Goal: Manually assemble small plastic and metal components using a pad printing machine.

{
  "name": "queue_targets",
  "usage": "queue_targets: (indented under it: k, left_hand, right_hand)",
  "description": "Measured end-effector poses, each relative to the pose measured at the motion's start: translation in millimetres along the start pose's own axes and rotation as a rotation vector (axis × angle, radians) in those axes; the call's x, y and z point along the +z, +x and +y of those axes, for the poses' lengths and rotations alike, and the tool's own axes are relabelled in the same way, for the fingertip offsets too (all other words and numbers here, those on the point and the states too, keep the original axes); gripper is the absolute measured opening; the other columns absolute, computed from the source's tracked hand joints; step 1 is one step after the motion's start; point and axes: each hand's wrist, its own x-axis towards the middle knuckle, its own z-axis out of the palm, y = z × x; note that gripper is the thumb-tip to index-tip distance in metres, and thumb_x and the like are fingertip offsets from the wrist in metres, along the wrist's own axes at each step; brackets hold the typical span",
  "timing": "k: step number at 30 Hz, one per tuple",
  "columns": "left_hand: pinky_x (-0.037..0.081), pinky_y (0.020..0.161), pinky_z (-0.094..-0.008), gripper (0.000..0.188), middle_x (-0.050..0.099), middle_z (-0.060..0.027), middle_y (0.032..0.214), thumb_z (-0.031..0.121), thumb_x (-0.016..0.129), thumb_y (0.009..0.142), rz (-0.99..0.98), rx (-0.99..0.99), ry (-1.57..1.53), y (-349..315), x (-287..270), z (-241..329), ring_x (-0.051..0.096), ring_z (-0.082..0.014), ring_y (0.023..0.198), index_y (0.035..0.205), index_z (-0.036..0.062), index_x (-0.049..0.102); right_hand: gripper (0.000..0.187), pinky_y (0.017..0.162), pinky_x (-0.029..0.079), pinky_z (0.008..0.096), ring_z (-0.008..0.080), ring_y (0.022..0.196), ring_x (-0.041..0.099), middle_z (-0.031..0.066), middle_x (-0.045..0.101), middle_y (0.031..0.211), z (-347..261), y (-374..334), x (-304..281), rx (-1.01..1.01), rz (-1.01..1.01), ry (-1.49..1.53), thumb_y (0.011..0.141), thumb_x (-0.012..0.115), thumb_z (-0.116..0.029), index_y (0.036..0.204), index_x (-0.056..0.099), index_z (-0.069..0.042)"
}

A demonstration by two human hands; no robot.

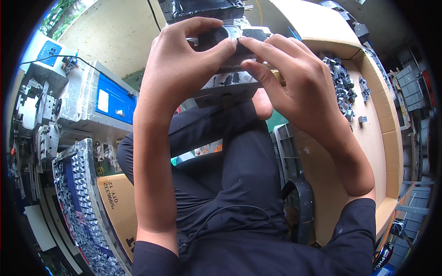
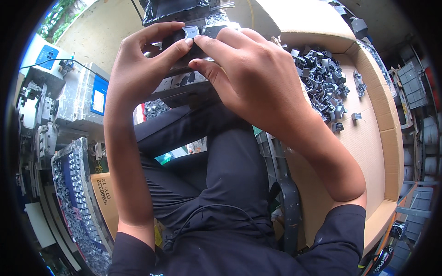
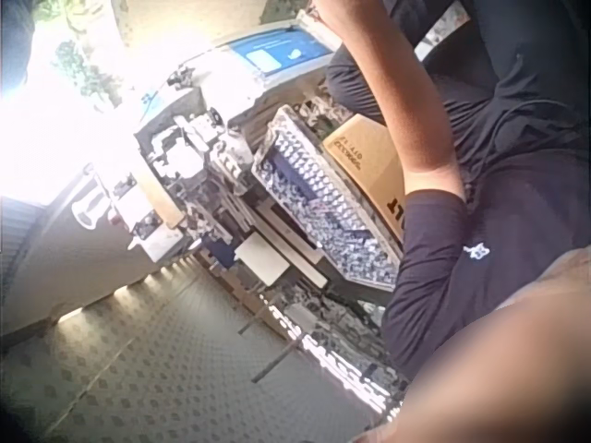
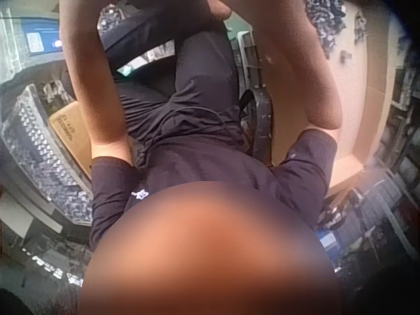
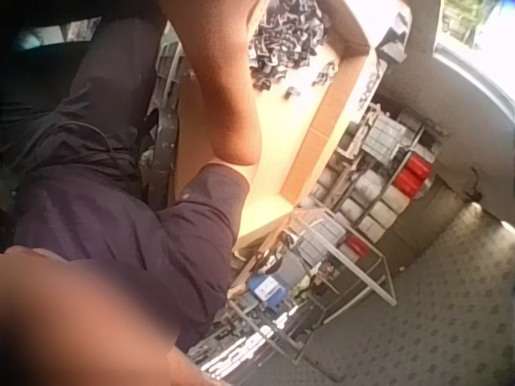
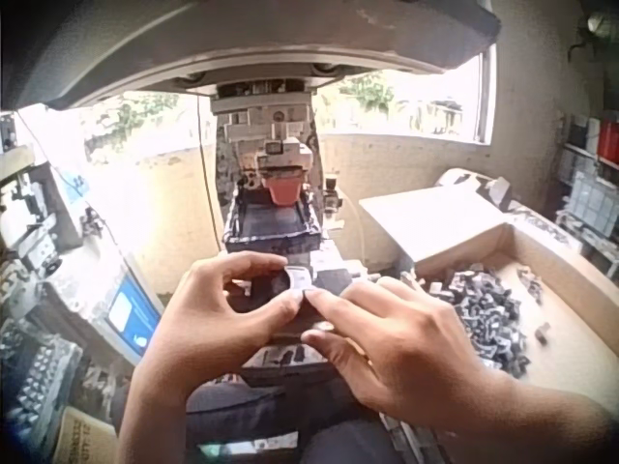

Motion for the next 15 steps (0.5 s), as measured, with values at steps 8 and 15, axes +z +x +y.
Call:
queue_targets:
  k: [8, 15]
  left_hand:
    - [0.057, 0.094, -0.0360, 0.048, 0.077, -0.0137, 0.118, 0.038, 0.083, 0.090, 0.013, 0.031, 0.047, 0.9, 1.5, 2.1, 0.074, -0.0215, 0.107, 0.126, 0.0071, 0.078]
    - [0.056, 0.096, -0.0369, 0.048, 0.077, -0.0137, 0.120, 0.038, 0.083, 0.090, 0.032, 0.050, 0.035, 0.6, 1.7, -2.3, 0.073, -0.0221, 0.109, 0.125, 0.0071, 0.078]
  right_hand:
    - [0.035, 0.071, 0.053, 0.0394, 0.0275, 0.079, 0.066, 0.0113, 0.067, 0.091, 1.7, -0.6, 0.0, -0.003, -0.001, -0.005, 0.096, 0.076, -0.018, 0.127, 0.074, -0.003]
    - [0.035, 0.072, 0.053, 0.0399, 0.0280, 0.080, 0.065, 0.0116, 0.067, 0.091, -0.2, 0.5, -0.2, -0.006, -0.004, -0.002, 0.096, 0.076, -0.018, 0.127, 0.074, -0.002]
